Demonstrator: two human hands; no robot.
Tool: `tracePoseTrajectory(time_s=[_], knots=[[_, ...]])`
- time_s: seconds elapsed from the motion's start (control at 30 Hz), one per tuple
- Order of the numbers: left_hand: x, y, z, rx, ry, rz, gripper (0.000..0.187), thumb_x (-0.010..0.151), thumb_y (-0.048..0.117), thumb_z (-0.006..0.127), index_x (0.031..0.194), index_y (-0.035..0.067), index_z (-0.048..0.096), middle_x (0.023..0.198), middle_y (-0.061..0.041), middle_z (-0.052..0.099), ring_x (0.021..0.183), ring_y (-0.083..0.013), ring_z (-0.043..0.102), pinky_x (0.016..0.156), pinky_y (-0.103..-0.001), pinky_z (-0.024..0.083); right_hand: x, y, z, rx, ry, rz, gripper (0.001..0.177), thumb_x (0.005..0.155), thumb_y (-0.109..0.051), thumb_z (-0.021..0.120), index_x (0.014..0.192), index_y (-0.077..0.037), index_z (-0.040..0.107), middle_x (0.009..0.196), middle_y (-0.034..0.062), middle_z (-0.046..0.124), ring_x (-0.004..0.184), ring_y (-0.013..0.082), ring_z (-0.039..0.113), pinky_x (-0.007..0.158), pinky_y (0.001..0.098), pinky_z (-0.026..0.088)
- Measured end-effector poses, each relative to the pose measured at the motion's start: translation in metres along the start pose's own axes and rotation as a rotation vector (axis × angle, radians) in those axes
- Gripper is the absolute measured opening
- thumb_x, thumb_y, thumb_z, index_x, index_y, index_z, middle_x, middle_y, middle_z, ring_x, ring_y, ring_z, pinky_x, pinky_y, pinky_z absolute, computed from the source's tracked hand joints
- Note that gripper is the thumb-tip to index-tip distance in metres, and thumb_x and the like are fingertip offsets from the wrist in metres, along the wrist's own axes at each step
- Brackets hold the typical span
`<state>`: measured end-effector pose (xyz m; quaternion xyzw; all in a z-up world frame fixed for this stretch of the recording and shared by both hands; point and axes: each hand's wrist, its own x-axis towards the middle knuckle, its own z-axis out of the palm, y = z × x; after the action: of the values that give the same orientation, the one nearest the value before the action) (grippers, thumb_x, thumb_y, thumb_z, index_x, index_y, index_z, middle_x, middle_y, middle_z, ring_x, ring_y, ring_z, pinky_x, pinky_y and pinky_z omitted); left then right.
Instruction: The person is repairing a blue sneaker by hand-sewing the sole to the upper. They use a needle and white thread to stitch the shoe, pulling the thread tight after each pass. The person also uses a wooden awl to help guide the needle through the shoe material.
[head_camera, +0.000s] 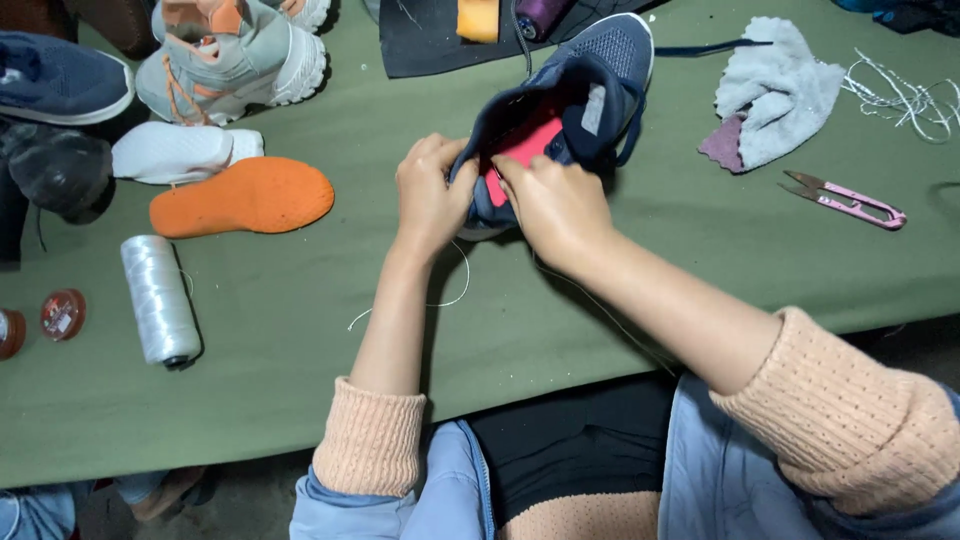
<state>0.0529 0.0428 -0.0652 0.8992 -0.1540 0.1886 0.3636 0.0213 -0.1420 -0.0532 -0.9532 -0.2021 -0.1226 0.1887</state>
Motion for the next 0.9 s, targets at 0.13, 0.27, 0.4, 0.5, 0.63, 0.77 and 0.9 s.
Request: tracePoseTrajectory(time_s=[0.13,0.27,0.4,0.5,0.63,0.77,0.9], knots=[[-0.034,0.051,0.0,0.076,0.216,0.176,0.042,0.069,0.014,0.081,0.111,0.014,0.078,0.089,-0.005,0.064,0.087,-0.0283,0.063,0.083,-0.043,0.054,-0.068,0.008,0.029,-0.116,0.402,-0.057,0.027,0.103,-0.032,0.063,0.127,-0.023,0.07,0.097,0.0019,0.069,0.039,0.031,0.063,0.042,0.047,0.056],[-0.06,0.089,0.011,0.036,0.425,0.17,0.044,0.072,0.017,0.085,0.114,0.011,0.078,0.112,-0.007,0.072,0.103,-0.0284,0.07,0.096,-0.045,0.055,-0.099,0.028,0.05,-0.068,0.387,-0.038,0.024,0.099,-0.033,0.064,0.121,-0.028,0.074,0.094,0.0045,0.069,0.052,0.0316,0.068,0.043,0.0415,0.057],[-0.058,0.098,0.007,0.025,0.441,0.086,0.044,0.08,0.017,0.083,0.119,0.0,0.069,0.119,-0.015,0.069,0.111,-0.0366,0.068,0.101,-0.049,0.055,-0.103,0.031,0.045,0.078,0.296,0.002,0.019,0.099,-0.029,0.065,0.113,-0.02,0.075,0.094,0.0087,0.069,0.064,0.0312,0.068,0.051,0.0409,0.056],[-0.054,0.096,0.005,0.096,0.365,0.046,0.046,0.084,0.02,0.076,0.124,0.0,0.065,0.126,-0.015,0.065,0.12,-0.036,0.064,0.107,-0.048,0.051,-0.099,0.027,0.038,0.159,0.245,0.017,0.017,0.1,-0.024,0.064,0.111,-0.014,0.073,0.099,0.0099,0.068,0.069,0.0308,0.066,0.056,0.0407,0.054],[-0.051,0.092,0.007,0.103,0.318,0.017,0.049,0.076,0.015,0.072,0.123,0.002,0.065,0.128,-0.015,0.064,0.124,-0.0384,0.063,0.107,-0.05,0.05,-0.091,0.02,0.025,0.231,0.243,0.025,0.017,0.101,-0.023,0.062,0.109,-0.013,0.072,0.102,0.0093,0.069,0.074,0.0279,0.067,0.06,0.0388,0.055],[-0.041,0.084,0.006,0.092,0.307,-0.004,0.043,0.078,0.012,0.067,0.12,0.003,0.066,0.125,-0.012,0.066,0.122,-0.0354,0.064,0.108,-0.047,0.048,-0.071,0.009,0.003,0.357,0.203,0.044,0.02,0.101,-0.02,0.058,0.112,-0.006,0.066,0.104,0.0108,0.066,0.078,0.0299,0.066,0.059,0.0371,0.053],[-0.024,0.055,0.011,0.074,0.315,-0.094,0.024,0.08,0.008,0.068,0.105,0.006,0.07,0.102,-0.009,0.07,0.101,-0.0333,0.067,0.092,-0.044,0.053,-0.043,-0.007,-0.013,0.167,0.223,0.024,0.024,0.104,-0.022,0.057,0.126,-0.016,0.066,0.098,0.0011,0.066,0.068,0.0219,0.068,0.059,0.0358,0.057]])
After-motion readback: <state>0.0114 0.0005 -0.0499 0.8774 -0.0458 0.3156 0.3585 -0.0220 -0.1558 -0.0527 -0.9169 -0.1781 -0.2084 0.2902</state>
